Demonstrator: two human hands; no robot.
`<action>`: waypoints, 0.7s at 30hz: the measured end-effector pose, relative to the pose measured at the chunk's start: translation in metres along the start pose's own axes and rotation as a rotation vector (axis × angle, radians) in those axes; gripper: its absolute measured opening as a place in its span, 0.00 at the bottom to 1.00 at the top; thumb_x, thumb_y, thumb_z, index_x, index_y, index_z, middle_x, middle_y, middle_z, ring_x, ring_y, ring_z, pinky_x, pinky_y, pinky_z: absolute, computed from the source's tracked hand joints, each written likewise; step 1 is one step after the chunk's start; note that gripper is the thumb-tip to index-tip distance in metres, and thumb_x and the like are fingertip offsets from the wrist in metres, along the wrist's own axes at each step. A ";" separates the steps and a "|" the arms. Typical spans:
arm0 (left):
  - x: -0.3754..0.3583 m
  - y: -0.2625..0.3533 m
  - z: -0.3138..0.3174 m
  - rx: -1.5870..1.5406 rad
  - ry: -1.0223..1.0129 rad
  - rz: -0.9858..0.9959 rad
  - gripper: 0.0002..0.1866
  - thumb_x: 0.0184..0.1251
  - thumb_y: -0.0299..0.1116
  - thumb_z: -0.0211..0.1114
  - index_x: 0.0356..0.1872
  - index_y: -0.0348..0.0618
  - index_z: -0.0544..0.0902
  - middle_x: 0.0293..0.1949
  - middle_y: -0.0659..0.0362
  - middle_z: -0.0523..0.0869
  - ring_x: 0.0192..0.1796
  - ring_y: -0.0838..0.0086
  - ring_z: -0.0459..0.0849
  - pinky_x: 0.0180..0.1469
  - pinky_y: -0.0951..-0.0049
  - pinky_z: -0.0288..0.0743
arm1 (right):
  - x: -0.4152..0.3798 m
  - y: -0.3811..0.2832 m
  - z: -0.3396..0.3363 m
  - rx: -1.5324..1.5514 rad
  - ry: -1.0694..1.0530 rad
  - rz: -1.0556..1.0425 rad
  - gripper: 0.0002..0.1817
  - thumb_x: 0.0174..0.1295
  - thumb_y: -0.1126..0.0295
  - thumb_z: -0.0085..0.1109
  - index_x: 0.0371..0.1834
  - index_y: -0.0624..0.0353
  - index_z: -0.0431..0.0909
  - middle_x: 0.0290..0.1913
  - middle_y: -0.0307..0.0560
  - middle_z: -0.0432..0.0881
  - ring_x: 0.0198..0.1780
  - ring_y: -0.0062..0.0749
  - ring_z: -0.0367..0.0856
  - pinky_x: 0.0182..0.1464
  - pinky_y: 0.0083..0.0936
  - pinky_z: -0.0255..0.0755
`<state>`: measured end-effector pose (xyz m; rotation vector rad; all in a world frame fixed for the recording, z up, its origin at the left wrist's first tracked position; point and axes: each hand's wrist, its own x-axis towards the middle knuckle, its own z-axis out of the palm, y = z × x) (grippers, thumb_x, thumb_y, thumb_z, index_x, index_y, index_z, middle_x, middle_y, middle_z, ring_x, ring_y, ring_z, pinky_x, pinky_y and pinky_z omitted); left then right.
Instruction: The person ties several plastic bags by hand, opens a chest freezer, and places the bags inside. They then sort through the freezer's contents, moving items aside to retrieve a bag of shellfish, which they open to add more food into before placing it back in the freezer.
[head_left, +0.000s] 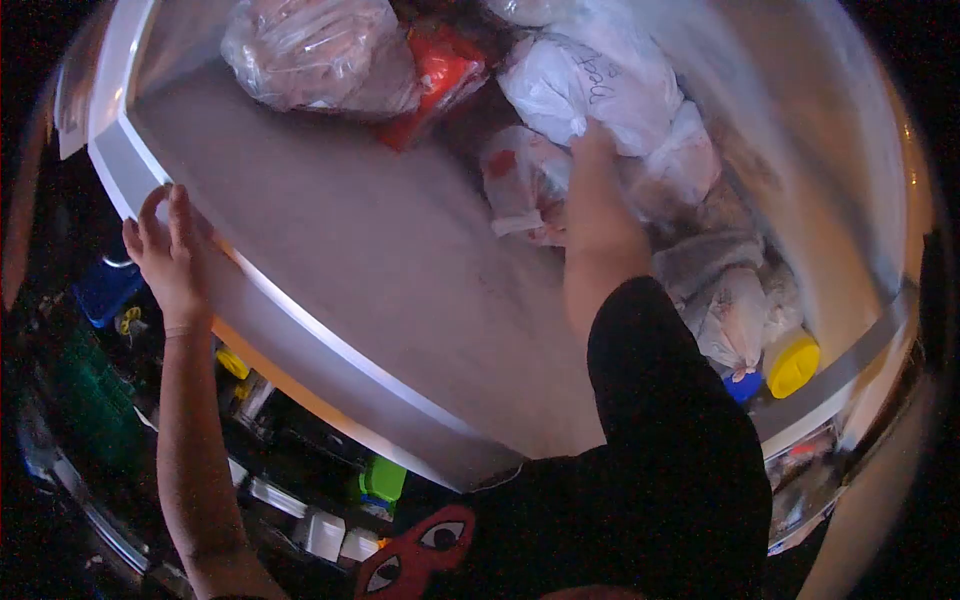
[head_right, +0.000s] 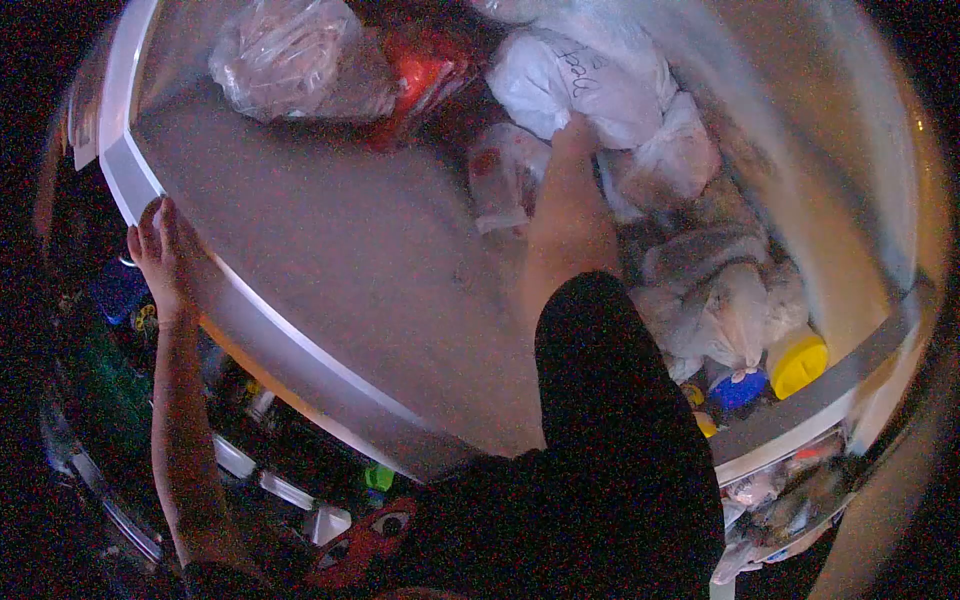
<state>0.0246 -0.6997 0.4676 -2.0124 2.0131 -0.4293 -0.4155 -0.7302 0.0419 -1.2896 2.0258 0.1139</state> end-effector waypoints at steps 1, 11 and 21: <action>0.000 0.001 0.002 -0.037 -0.004 -0.070 0.21 0.67 0.27 0.50 0.62 0.50 0.68 0.60 0.55 0.71 0.61 0.59 0.69 0.67 0.53 0.55 | 0.004 0.002 -0.001 -0.035 -0.038 0.002 0.31 0.48 0.60 0.64 0.57 0.61 0.72 0.52 0.60 0.78 0.56 0.52 0.76 0.58 0.39 0.69; 0.001 -0.002 0.011 -0.413 0.012 -0.307 0.23 0.67 0.54 0.55 0.56 0.53 0.75 0.63 0.52 0.69 0.69 0.47 0.52 0.70 0.58 0.49 | 0.000 -0.024 -0.001 -0.039 -0.109 0.255 0.26 0.57 0.52 0.57 0.57 0.51 0.73 0.52 0.54 0.79 0.55 0.45 0.77 0.57 0.45 0.68; 0.005 0.010 0.004 -0.406 0.004 -0.419 0.25 0.62 0.58 0.58 0.55 0.59 0.76 0.66 0.35 0.58 0.71 0.46 0.54 0.68 0.59 0.54 | 0.035 0.023 0.075 0.408 0.386 0.534 0.25 0.56 0.58 0.60 0.52 0.63 0.75 0.54 0.56 0.78 0.52 0.44 0.79 0.50 0.44 0.72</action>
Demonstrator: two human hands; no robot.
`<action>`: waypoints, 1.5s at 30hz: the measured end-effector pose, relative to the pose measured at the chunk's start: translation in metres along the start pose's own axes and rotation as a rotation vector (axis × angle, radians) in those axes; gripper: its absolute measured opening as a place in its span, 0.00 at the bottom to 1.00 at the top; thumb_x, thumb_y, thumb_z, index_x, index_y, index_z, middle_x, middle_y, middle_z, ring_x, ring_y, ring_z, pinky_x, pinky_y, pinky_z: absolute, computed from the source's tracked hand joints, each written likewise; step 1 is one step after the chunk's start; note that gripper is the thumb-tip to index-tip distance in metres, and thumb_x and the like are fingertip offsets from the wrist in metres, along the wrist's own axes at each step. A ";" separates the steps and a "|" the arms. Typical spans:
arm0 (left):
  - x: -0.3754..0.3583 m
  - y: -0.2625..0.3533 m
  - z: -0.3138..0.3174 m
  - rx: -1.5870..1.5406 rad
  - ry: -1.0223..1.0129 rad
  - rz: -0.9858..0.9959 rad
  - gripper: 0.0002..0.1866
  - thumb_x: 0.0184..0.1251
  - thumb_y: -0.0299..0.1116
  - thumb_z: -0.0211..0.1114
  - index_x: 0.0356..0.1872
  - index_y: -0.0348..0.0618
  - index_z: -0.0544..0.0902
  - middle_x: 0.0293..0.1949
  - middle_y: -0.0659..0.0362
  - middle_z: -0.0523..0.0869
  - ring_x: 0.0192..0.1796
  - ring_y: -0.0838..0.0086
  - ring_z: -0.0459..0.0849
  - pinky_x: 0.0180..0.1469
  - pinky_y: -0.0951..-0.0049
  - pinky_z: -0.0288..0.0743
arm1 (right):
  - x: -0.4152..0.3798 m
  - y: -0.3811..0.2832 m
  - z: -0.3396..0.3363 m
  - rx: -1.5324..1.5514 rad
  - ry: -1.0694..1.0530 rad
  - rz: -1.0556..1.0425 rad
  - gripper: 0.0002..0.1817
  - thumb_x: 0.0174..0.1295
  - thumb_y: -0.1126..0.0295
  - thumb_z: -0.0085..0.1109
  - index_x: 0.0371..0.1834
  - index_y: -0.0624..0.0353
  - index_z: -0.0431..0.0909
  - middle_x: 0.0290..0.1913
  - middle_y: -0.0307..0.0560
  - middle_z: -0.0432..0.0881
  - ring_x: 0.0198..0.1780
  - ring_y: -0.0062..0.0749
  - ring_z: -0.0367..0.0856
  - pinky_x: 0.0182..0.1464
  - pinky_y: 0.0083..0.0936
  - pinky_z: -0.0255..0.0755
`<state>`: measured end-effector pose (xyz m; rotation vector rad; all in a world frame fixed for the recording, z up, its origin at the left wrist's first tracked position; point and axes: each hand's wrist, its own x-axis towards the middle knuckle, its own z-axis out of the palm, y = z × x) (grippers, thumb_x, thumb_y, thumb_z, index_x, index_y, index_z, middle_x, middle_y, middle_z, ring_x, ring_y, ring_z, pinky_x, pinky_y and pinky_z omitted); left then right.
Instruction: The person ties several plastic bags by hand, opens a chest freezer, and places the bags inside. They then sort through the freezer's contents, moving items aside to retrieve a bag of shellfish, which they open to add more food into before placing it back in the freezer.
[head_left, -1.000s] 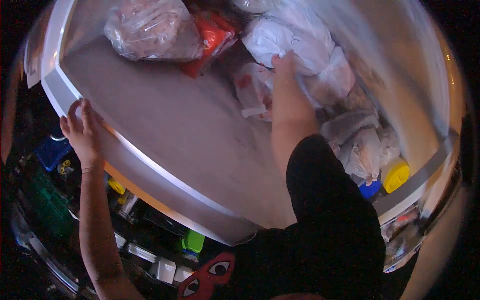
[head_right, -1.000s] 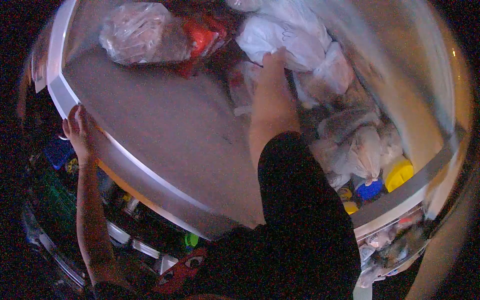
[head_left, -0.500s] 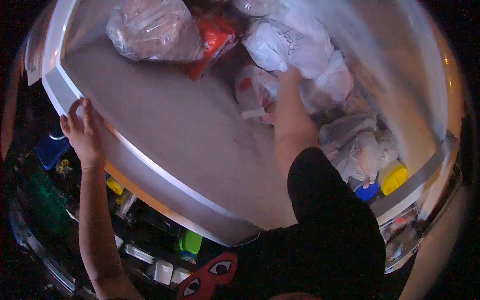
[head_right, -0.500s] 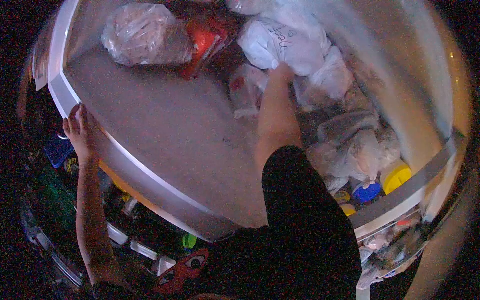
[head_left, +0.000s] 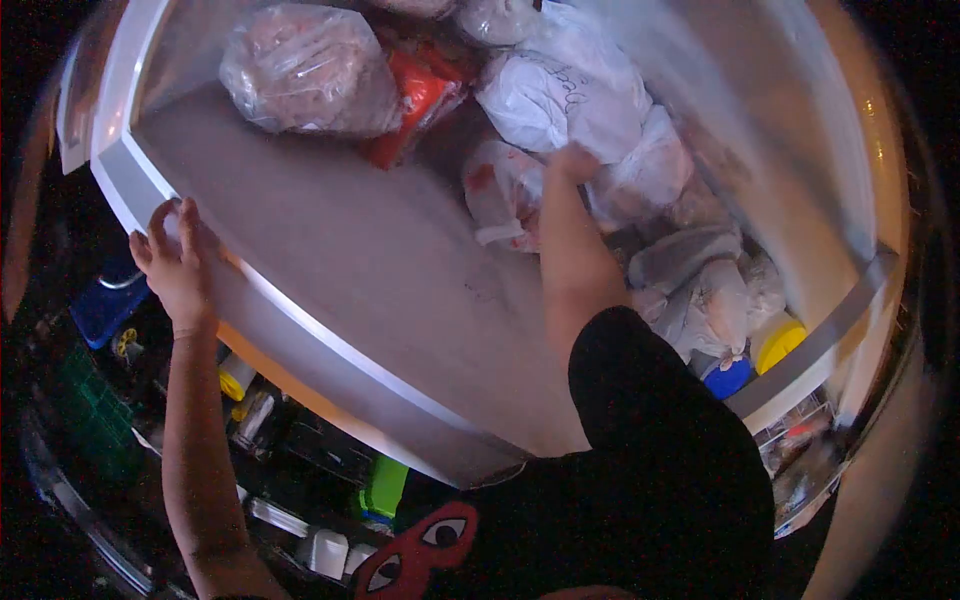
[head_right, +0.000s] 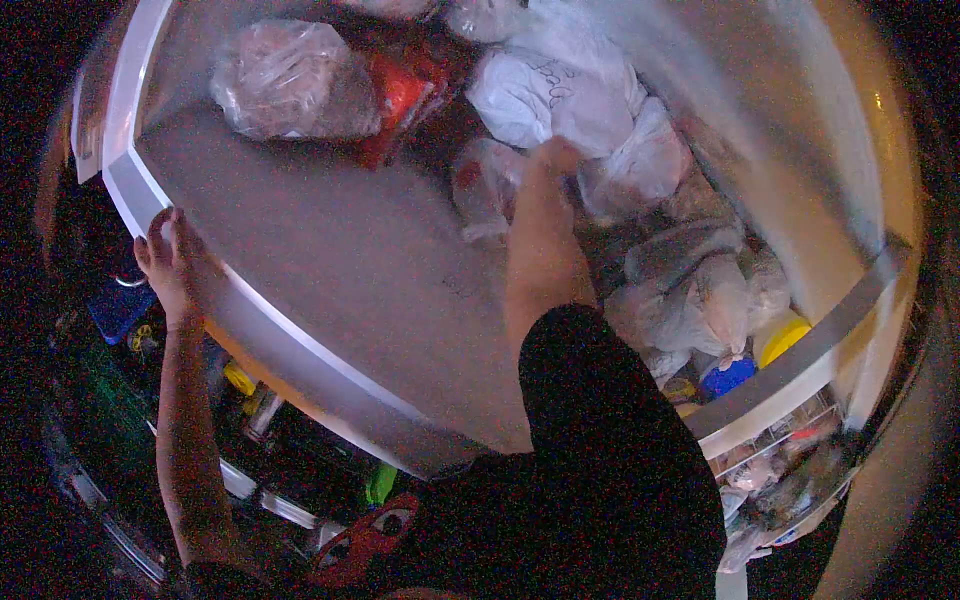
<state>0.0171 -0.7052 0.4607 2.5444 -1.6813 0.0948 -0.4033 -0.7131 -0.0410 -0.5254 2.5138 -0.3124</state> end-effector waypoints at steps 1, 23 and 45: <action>-0.001 0.000 0.000 0.004 0.000 0.002 0.25 0.62 0.58 0.58 0.55 0.58 0.77 0.66 0.35 0.57 0.71 0.46 0.54 0.68 0.59 0.55 | -0.015 -0.008 -0.022 0.279 0.005 0.181 0.23 0.55 0.60 0.60 0.51 0.62 0.75 0.53 0.56 0.78 0.52 0.45 0.78 0.50 0.43 0.71; 0.001 -0.013 0.004 0.081 -0.007 0.128 0.22 0.64 0.53 0.58 0.56 0.58 0.76 0.63 0.59 0.68 0.68 0.45 0.56 0.68 0.57 0.54 | -0.047 -0.066 -0.081 -0.303 -0.413 -1.110 0.21 0.47 0.70 0.58 0.47 0.63 0.75 0.53 0.61 0.75 0.55 0.57 0.72 0.59 0.43 0.65; -0.015 0.058 -0.018 0.029 0.073 -0.153 0.42 0.50 0.71 0.56 0.61 0.53 0.73 0.66 0.44 0.59 0.61 0.38 0.65 0.58 0.46 0.68 | -0.059 -0.144 -0.210 -0.567 -0.485 -0.964 0.36 0.50 0.59 0.64 0.61 0.64 0.68 0.61 0.60 0.71 0.62 0.50 0.70 0.64 0.36 0.62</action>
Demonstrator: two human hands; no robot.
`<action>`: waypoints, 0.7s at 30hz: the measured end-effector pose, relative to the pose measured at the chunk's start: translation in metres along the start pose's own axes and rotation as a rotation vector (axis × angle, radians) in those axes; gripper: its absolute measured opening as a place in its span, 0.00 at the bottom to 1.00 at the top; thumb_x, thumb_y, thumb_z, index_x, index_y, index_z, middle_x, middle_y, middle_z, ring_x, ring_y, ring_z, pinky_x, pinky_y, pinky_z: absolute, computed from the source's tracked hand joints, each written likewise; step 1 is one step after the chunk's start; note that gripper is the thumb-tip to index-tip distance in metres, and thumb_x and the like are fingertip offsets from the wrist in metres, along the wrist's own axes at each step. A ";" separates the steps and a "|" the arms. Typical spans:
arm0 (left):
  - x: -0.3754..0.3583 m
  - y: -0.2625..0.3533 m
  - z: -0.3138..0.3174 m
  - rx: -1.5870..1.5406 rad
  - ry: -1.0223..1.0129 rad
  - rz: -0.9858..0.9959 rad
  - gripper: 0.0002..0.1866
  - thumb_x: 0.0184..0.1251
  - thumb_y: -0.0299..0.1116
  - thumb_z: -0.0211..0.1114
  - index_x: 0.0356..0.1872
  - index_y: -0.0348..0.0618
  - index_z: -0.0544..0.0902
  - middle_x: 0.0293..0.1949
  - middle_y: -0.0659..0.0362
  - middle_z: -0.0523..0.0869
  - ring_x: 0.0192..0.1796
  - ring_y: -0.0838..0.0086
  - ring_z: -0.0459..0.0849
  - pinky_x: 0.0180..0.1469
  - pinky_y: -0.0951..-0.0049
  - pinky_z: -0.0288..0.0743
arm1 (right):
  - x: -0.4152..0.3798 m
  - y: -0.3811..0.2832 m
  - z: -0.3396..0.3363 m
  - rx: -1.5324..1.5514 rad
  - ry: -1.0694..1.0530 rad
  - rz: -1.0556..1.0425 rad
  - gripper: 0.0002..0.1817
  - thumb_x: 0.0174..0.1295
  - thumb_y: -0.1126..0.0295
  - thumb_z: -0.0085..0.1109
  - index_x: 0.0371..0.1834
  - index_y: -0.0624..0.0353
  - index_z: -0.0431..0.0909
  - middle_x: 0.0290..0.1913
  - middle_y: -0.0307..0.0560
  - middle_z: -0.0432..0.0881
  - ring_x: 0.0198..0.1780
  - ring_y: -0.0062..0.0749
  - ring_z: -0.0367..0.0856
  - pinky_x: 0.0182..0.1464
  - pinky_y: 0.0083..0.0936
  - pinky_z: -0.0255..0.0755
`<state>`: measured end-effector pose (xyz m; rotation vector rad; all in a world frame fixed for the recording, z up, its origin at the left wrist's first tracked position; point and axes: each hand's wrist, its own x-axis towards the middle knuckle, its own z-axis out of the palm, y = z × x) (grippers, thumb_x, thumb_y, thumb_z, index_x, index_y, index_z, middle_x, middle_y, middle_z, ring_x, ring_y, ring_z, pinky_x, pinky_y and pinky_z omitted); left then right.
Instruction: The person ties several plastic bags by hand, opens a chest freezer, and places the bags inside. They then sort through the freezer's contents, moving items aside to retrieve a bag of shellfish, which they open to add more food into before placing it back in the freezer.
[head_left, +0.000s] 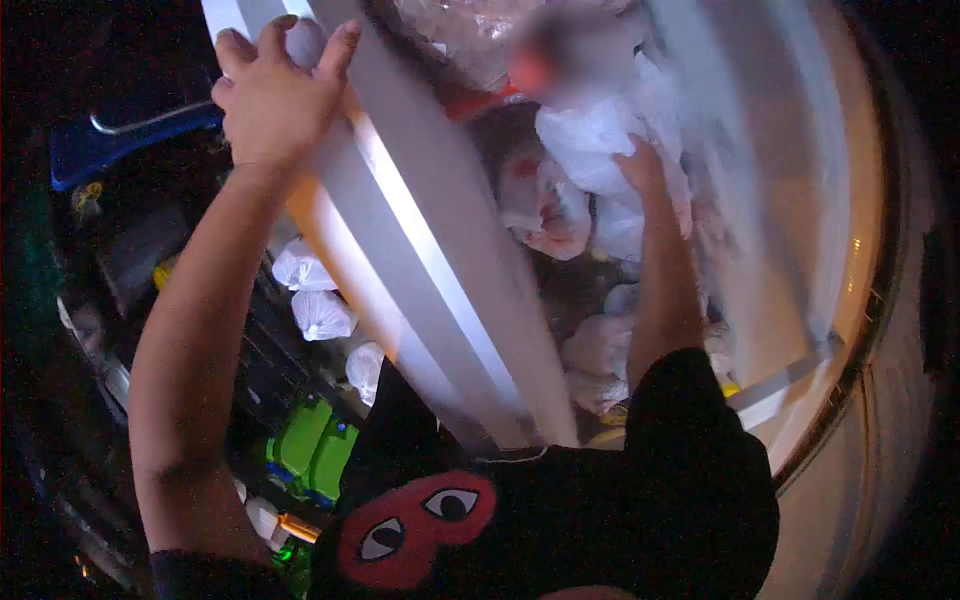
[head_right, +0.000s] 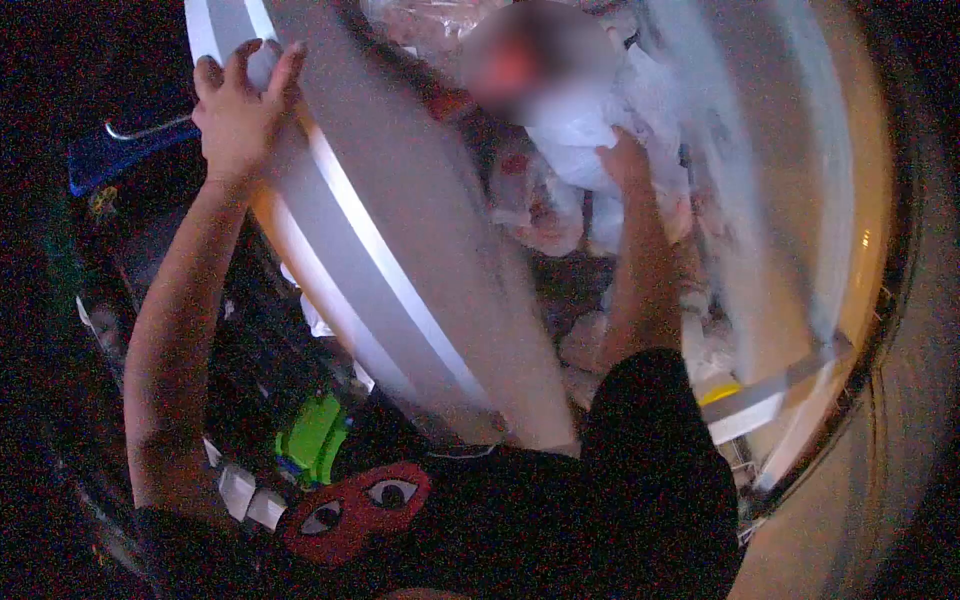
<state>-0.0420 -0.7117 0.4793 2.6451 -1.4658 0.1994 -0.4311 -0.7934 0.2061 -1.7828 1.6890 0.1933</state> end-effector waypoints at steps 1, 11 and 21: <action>-0.001 0.002 -0.002 -0.013 -0.021 -0.025 0.42 0.51 0.71 0.56 0.61 0.53 0.73 0.66 0.44 0.58 0.61 0.39 0.65 0.58 0.47 0.68 | -0.025 -0.018 -0.009 0.045 -0.024 0.051 0.36 0.49 0.59 0.65 0.61 0.66 0.68 0.61 0.61 0.71 0.62 0.51 0.70 0.64 0.35 0.62; -0.005 0.012 -0.016 -0.081 -0.107 -0.138 0.42 0.53 0.72 0.53 0.63 0.55 0.70 0.67 0.45 0.56 0.62 0.39 0.65 0.58 0.45 0.67 | -0.166 -0.060 -0.018 0.267 -0.012 0.078 0.34 0.45 0.61 0.68 0.56 0.66 0.73 0.52 0.62 0.77 0.56 0.51 0.75 0.58 0.35 0.67; -0.004 0.008 -0.014 -0.102 -0.087 -0.141 0.41 0.53 0.70 0.55 0.62 0.52 0.71 0.68 0.47 0.54 0.62 0.43 0.64 0.58 0.46 0.66 | -0.198 -0.010 0.107 0.532 0.147 0.262 0.32 0.46 0.65 0.63 0.57 0.67 0.71 0.51 0.59 0.79 0.53 0.45 0.77 0.55 0.33 0.69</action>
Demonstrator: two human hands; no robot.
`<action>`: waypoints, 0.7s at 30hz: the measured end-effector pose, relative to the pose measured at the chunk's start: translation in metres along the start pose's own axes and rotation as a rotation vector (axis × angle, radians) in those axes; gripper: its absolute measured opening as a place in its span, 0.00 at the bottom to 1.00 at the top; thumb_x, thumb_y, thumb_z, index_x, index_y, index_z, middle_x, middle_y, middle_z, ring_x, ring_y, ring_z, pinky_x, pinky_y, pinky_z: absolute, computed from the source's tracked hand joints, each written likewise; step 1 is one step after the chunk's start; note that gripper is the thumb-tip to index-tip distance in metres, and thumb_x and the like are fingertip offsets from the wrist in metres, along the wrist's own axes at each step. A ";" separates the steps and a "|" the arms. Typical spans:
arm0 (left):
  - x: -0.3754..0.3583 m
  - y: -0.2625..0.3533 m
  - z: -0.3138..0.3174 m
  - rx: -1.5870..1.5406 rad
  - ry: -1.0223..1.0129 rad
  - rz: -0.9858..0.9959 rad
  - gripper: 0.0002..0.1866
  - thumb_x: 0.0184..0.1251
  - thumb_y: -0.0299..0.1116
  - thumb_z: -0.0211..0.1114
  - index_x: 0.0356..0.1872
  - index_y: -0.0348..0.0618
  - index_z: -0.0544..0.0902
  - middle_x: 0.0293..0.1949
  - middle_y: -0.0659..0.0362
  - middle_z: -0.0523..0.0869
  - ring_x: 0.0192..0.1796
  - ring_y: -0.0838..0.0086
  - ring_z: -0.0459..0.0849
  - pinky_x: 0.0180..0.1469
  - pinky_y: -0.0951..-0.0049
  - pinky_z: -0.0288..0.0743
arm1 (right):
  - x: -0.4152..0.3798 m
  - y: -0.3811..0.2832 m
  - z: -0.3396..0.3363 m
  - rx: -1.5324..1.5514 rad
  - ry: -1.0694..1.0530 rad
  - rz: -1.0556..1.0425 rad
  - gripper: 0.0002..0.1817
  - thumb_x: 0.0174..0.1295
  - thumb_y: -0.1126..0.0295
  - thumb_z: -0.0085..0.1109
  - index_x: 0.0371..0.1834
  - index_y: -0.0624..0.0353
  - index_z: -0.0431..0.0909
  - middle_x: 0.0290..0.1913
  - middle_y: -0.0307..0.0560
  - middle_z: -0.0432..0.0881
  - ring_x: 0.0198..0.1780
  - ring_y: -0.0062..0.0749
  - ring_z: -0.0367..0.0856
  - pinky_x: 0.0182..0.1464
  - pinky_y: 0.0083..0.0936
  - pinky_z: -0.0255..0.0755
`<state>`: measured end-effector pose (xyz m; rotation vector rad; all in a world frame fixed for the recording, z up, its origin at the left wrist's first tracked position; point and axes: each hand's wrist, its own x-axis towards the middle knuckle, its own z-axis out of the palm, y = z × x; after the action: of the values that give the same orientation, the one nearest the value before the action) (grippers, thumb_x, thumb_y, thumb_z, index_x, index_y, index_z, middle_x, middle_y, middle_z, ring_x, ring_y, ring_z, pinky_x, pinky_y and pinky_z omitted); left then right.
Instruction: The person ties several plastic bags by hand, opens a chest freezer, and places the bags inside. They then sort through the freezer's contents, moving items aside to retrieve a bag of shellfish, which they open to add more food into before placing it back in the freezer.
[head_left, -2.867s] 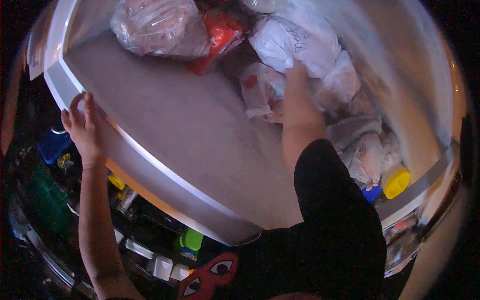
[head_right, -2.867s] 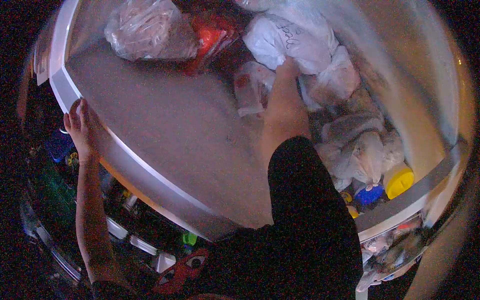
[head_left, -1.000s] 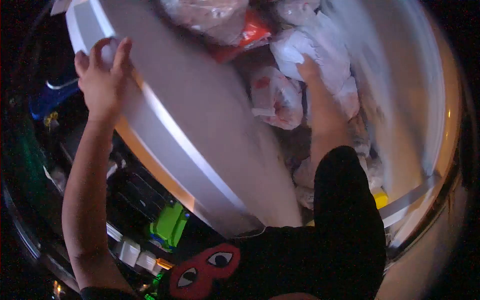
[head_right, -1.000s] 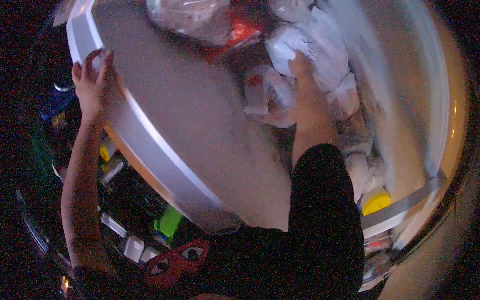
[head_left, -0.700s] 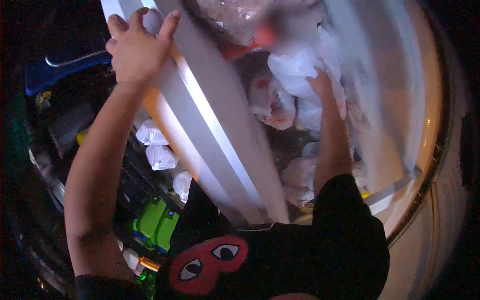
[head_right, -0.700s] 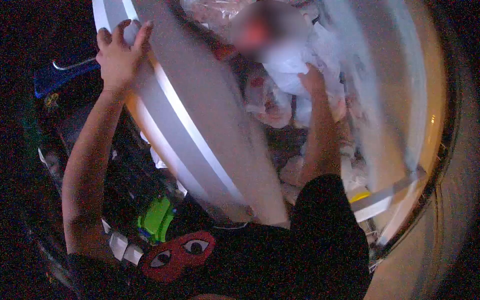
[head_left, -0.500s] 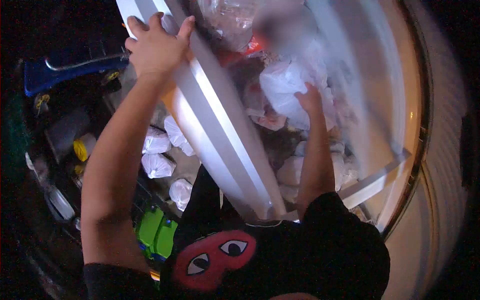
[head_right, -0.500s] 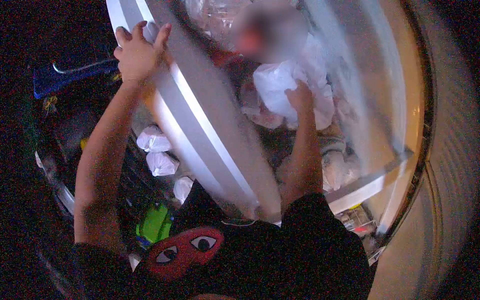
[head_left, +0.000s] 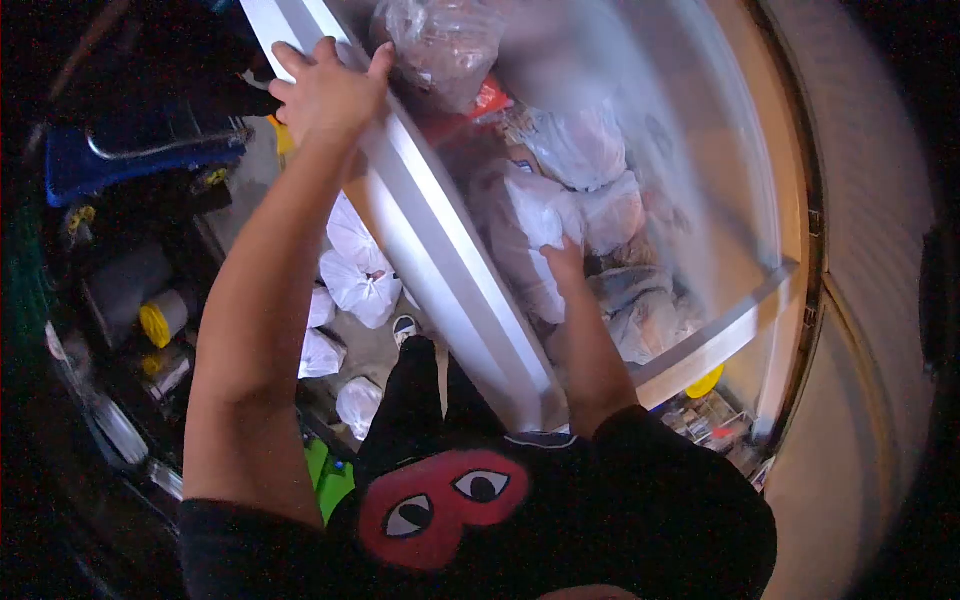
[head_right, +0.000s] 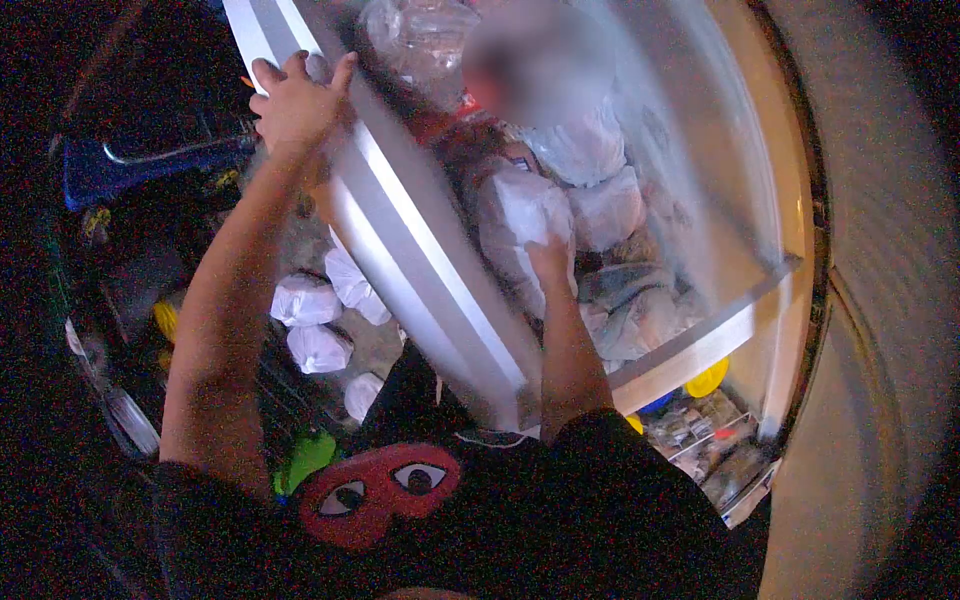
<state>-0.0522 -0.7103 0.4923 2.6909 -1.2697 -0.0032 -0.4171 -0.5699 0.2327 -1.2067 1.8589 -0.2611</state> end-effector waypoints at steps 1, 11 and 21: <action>-0.002 0.003 -0.002 -0.009 -0.011 -0.003 0.40 0.53 0.68 0.56 0.62 0.51 0.72 0.69 0.45 0.53 0.63 0.44 0.64 0.59 0.48 0.65 | -0.013 -0.012 -0.002 -0.061 0.007 0.008 0.32 0.46 0.65 0.63 0.57 0.67 0.71 0.51 0.59 0.79 0.53 0.44 0.77 0.54 0.33 0.69; -0.004 0.000 -0.004 -0.042 -0.005 0.024 0.39 0.55 0.65 0.56 0.62 0.48 0.71 0.71 0.41 0.50 0.64 0.42 0.61 0.59 0.48 0.64 | 0.006 0.039 0.007 -0.134 -0.178 0.077 0.34 0.45 0.61 0.62 0.55 0.70 0.72 0.54 0.63 0.76 0.55 0.50 0.75 0.55 0.35 0.69; -0.009 -0.010 -0.018 -0.011 -0.072 0.167 0.41 0.51 0.68 0.57 0.64 0.56 0.70 0.70 0.38 0.49 0.63 0.38 0.63 0.55 0.50 0.73 | -0.003 0.008 -0.007 -0.276 -0.205 0.055 0.31 0.45 0.63 0.63 0.54 0.68 0.74 0.48 0.59 0.80 0.49 0.43 0.78 0.52 0.32 0.70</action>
<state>-0.0491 -0.6945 0.5080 2.5885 -1.5071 -0.0870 -0.4265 -0.5651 0.2340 -1.3114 1.7834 0.1508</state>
